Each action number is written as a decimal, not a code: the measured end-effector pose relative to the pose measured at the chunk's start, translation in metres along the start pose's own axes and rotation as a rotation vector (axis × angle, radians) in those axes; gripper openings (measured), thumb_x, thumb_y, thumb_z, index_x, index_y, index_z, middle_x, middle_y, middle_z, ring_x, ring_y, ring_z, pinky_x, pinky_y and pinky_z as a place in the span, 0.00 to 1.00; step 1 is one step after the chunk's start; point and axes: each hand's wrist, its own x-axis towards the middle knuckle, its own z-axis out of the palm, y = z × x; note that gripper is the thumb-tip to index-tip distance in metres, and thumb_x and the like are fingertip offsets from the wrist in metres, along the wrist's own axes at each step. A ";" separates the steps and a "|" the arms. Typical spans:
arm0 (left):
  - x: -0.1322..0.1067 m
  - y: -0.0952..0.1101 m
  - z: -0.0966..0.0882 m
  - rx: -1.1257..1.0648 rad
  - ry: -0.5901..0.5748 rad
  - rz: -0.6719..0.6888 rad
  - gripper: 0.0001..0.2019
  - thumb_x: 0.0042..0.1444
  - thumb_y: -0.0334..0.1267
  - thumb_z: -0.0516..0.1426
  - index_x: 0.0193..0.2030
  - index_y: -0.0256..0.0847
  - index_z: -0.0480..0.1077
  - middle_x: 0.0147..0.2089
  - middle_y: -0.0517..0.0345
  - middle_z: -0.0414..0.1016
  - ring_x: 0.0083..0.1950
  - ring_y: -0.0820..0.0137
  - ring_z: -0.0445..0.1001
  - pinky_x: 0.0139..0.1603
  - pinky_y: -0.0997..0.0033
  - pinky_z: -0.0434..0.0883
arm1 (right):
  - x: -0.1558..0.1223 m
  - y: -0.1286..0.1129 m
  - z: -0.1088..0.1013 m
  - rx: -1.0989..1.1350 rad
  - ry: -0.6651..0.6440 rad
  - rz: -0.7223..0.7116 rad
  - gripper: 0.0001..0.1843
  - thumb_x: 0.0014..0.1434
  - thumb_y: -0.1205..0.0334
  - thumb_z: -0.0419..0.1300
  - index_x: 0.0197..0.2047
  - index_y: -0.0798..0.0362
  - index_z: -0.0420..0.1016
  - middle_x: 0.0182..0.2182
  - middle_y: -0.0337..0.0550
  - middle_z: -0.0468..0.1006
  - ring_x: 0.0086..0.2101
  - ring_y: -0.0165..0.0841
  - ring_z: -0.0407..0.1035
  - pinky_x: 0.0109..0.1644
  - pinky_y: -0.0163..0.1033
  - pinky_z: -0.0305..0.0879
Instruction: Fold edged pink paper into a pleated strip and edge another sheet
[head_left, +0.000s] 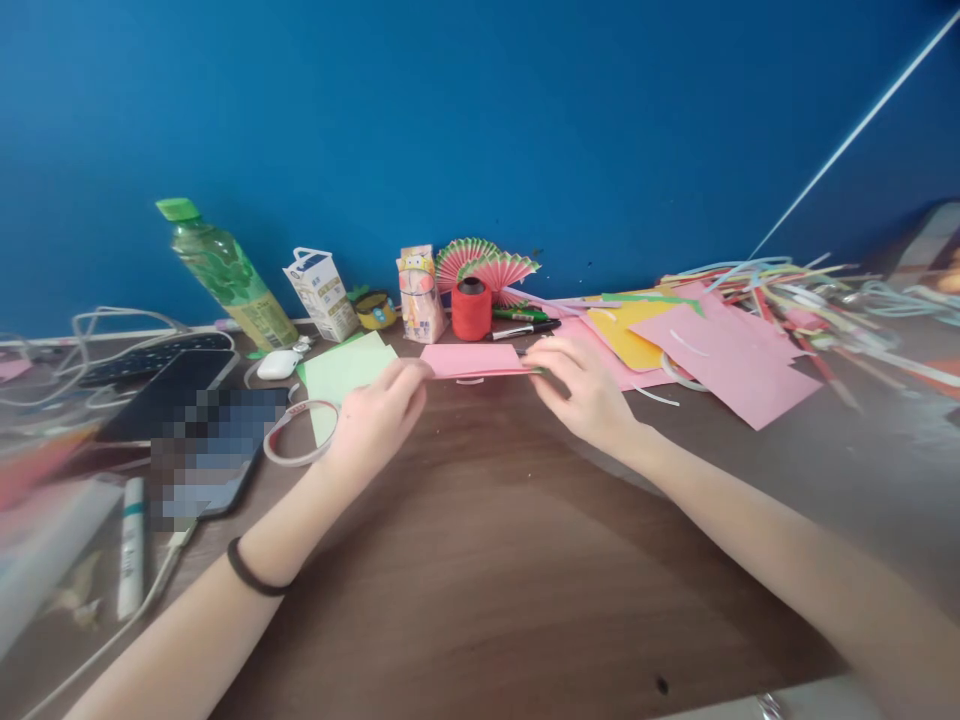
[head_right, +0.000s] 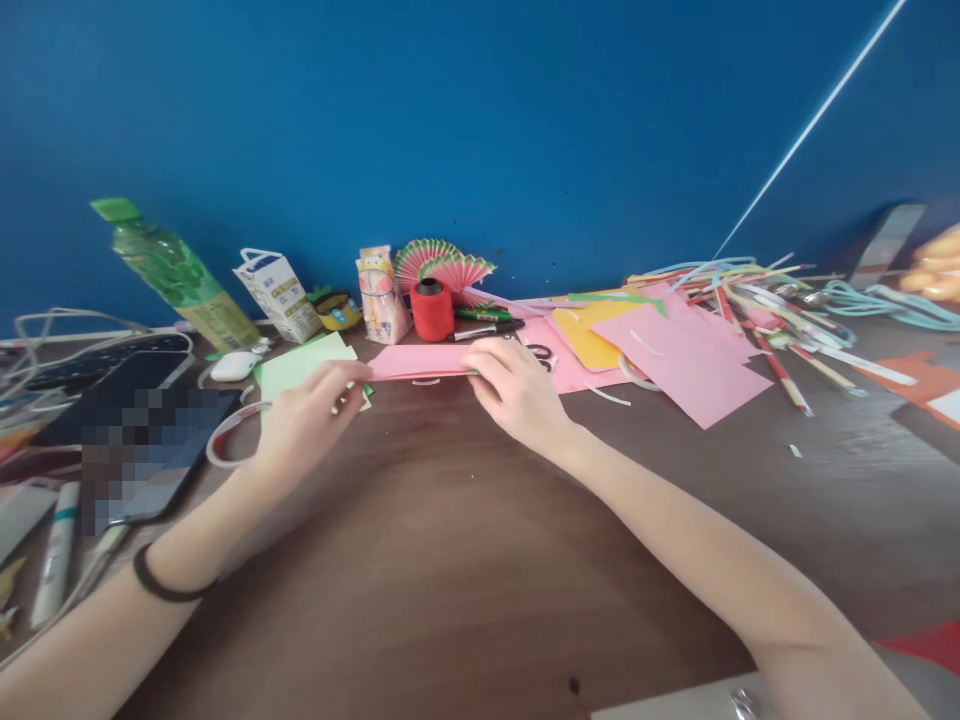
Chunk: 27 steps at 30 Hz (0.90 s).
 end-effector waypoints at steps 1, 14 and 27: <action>0.001 0.001 -0.005 -0.036 0.014 -0.082 0.12 0.58 0.34 0.45 0.44 0.43 0.67 0.42 0.57 0.75 0.32 0.74 0.73 0.28 0.76 0.63 | 0.000 -0.001 0.000 0.043 0.037 0.047 0.13 0.58 0.67 0.48 0.46 0.49 0.64 0.45 0.47 0.68 0.42 0.37 0.65 0.45 0.44 0.61; 0.018 -0.013 -0.053 -0.010 0.157 -0.335 0.13 0.56 0.36 0.47 0.44 0.43 0.69 0.25 0.64 0.75 0.32 0.73 0.75 0.36 0.77 0.66 | 0.006 0.001 0.052 0.022 -0.419 -0.030 0.22 0.58 0.69 0.44 0.54 0.52 0.64 0.57 0.48 0.62 0.54 0.38 0.58 0.52 0.49 0.58; 0.012 -0.005 -0.093 0.002 -0.040 -0.286 0.13 0.53 0.37 0.47 0.41 0.48 0.69 0.24 0.67 0.75 0.26 0.71 0.73 0.31 0.74 0.64 | -0.001 0.030 0.030 -0.348 -0.440 0.124 0.20 0.62 0.60 0.45 0.52 0.56 0.69 0.51 0.52 0.70 0.49 0.43 0.63 0.51 0.50 0.56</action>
